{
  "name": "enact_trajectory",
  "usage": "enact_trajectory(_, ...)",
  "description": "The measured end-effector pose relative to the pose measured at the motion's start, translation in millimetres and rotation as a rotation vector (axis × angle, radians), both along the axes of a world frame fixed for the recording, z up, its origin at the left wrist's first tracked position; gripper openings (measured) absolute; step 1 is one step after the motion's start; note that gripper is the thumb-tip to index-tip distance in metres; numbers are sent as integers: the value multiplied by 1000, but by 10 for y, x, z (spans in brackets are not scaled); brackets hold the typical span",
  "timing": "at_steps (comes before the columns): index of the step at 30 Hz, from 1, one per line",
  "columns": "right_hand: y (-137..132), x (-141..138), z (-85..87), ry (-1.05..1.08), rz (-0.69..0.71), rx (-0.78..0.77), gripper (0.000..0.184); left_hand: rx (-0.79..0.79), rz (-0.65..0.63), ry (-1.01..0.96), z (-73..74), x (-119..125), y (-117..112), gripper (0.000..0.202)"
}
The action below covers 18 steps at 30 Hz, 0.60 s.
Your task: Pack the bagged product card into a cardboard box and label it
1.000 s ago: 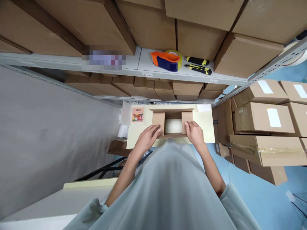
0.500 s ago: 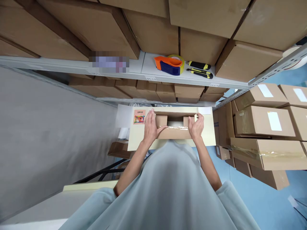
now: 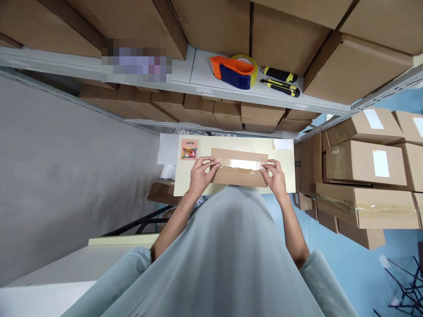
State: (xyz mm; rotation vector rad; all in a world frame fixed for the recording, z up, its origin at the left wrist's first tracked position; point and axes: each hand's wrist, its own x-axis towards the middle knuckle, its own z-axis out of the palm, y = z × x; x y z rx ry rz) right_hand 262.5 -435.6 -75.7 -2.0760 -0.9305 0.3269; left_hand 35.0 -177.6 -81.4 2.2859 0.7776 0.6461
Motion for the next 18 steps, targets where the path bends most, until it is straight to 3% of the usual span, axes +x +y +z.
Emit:
enact_trajectory(6, 64, 102, 4, 240, -61, -43, 32, -85, -41, 56, 76, 51, 107, 12)
enact_trajectory(11, 189, 140, 73, 210, -70, -196, 21, -109, -42, 111, 118, 106, 139, 10)
enact_trajectory(18, 309, 158, 174, 97, -41, -364, 19, -215, 29, 169, 160, 139, 112, 10)
